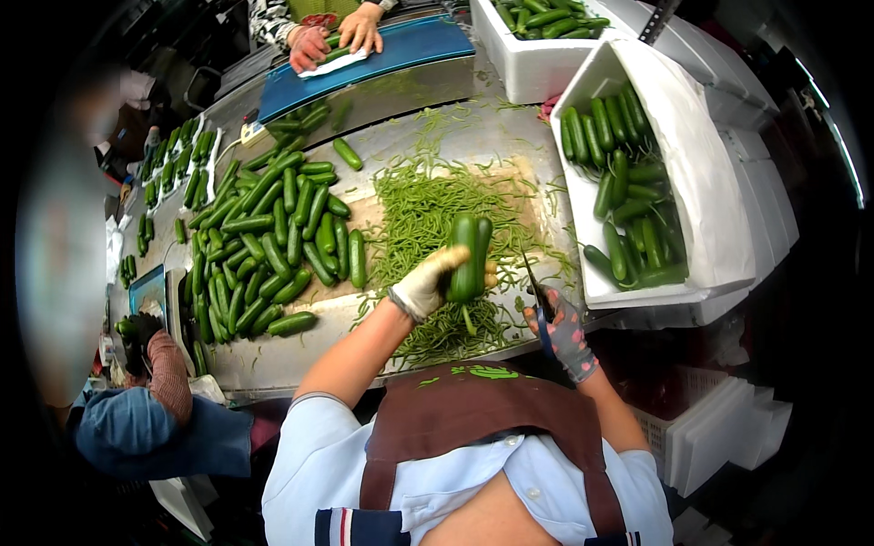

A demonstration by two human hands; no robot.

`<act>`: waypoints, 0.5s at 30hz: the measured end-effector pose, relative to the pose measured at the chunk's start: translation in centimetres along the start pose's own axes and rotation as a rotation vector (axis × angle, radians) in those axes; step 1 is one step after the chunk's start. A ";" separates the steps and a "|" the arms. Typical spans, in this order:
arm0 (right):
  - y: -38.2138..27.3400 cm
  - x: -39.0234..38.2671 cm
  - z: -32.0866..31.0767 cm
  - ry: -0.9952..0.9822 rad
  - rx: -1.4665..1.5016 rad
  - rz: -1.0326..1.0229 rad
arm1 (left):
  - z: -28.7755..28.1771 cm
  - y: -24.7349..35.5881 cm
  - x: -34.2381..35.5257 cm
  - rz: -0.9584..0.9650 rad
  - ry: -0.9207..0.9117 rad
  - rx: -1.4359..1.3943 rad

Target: The person peels cucumbers using a handheld peeler, removing the skin in long strips. The peeled cucumbers are placed into a white styrofoam container, while the peels accumulate on the metal table. The person works continuously, handling cucumbers one at a time from a large pile.

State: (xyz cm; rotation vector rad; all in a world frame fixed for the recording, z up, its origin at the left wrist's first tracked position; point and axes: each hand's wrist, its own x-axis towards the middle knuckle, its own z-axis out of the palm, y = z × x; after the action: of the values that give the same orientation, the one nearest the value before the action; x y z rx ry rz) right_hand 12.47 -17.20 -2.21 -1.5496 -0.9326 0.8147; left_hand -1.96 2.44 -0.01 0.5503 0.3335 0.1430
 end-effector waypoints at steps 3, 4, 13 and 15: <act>-0.9 0.2 1.4 0.122 -0.550 -0.246 | 0.3 0.2 1.2 0.047 0.214 -0.452; -0.9 0.2 1.3 0.109 -0.633 -0.297 | 0.3 0.3 1.8 0.061 0.235 -0.502; 1.0 2.6 3.3 0.273 -0.845 -0.448 | 2.1 -1.4 2.5 0.087 0.484 -0.495; 1.1 3.0 3.6 0.240 -0.775 -0.410 | 0.4 -2.3 2.7 0.055 0.383 -0.508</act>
State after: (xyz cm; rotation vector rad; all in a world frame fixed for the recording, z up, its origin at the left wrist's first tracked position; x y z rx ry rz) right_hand 10.80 -13.07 -3.93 -1.9434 -1.4131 -0.0581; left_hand 0.85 0.89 -1.63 0.0235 0.6316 0.3759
